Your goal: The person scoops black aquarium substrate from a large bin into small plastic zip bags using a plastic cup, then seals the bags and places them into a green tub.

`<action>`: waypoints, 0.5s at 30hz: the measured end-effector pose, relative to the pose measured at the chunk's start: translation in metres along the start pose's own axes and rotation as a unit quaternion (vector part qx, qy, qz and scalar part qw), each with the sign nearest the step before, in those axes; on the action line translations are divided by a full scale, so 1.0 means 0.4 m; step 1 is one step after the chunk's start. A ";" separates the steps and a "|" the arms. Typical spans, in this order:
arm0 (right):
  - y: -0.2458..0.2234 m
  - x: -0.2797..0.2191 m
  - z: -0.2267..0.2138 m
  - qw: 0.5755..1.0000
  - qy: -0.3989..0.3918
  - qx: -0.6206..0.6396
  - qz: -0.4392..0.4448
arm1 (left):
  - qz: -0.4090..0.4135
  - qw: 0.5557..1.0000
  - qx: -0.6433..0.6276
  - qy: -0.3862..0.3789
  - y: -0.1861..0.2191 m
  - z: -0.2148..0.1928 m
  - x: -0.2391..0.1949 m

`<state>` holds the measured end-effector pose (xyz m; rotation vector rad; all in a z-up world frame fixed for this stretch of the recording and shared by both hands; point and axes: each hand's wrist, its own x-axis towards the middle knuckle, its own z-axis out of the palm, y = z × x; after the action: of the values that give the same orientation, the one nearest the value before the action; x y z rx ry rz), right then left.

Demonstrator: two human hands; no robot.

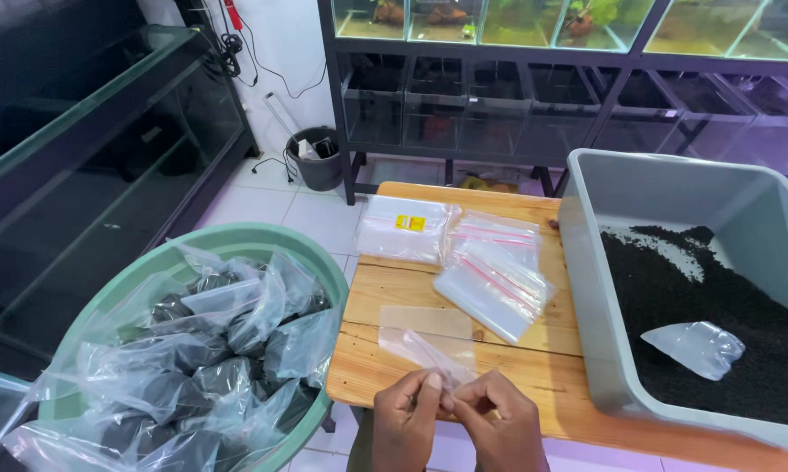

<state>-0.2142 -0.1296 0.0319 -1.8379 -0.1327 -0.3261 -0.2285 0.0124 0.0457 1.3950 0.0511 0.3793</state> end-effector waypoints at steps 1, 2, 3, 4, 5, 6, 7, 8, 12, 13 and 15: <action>0.030 0.000 -0.001 1.000 0.000 0.000 0.001 | -0.001 1.000 0.001 0.000 0.004 -0.007 0.002; 0.059 -0.001 -0.001 0.998 -0.007 0.046 0.049 | -0.017 0.999 0.025 -0.023 0.008 -0.014 0.004; 0.089 -0.002 -0.002 0.991 -0.013 0.092 0.097 | -0.033 0.997 0.050 -0.045 0.012 -0.022 0.005; 0.104 0.001 -0.009 0.991 -0.013 0.093 0.097 | -0.034 0.997 0.051 -0.045 0.006 -0.028 0.006; 0.120 0.003 -0.017 0.983 -0.034 0.141 0.108 | -0.010 0.996 0.063 -0.068 0.001 -0.035 0.008; 0.135 0.006 -0.024 0.973 -0.056 0.189 0.118 | 0.014 0.993 0.074 -0.090 -0.005 -0.042 0.009; 0.130 0.007 -0.028 0.973 -0.055 0.189 0.119 | 0.013 0.993 0.075 -0.090 -0.005 -0.036 0.007; 0.124 0.008 -0.031 0.971 -0.056 0.192 0.129 | -0.018 0.996 0.038 -0.075 -0.004 -0.030 0.005; 0.050 0.012 -0.016 0.987 0.007 0.083 0.141 | 0.003 0.996 0.081 -0.036 -0.060 -0.025 0.007; 0.036 0.015 -0.013 0.987 0.008 0.083 0.141 | 0.003 0.996 0.081 -0.037 -0.054 -0.022 0.010; 0.006 0.019 -0.008 0.999 0.000 -0.002 -0.037 | 0.092 0.986 0.137 -0.037 -0.042 -0.017 0.013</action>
<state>-0.2070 -0.1341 0.0328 -1.8398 -0.2014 -0.3785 -0.2215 0.0184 0.0290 1.6904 -0.0910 0.4856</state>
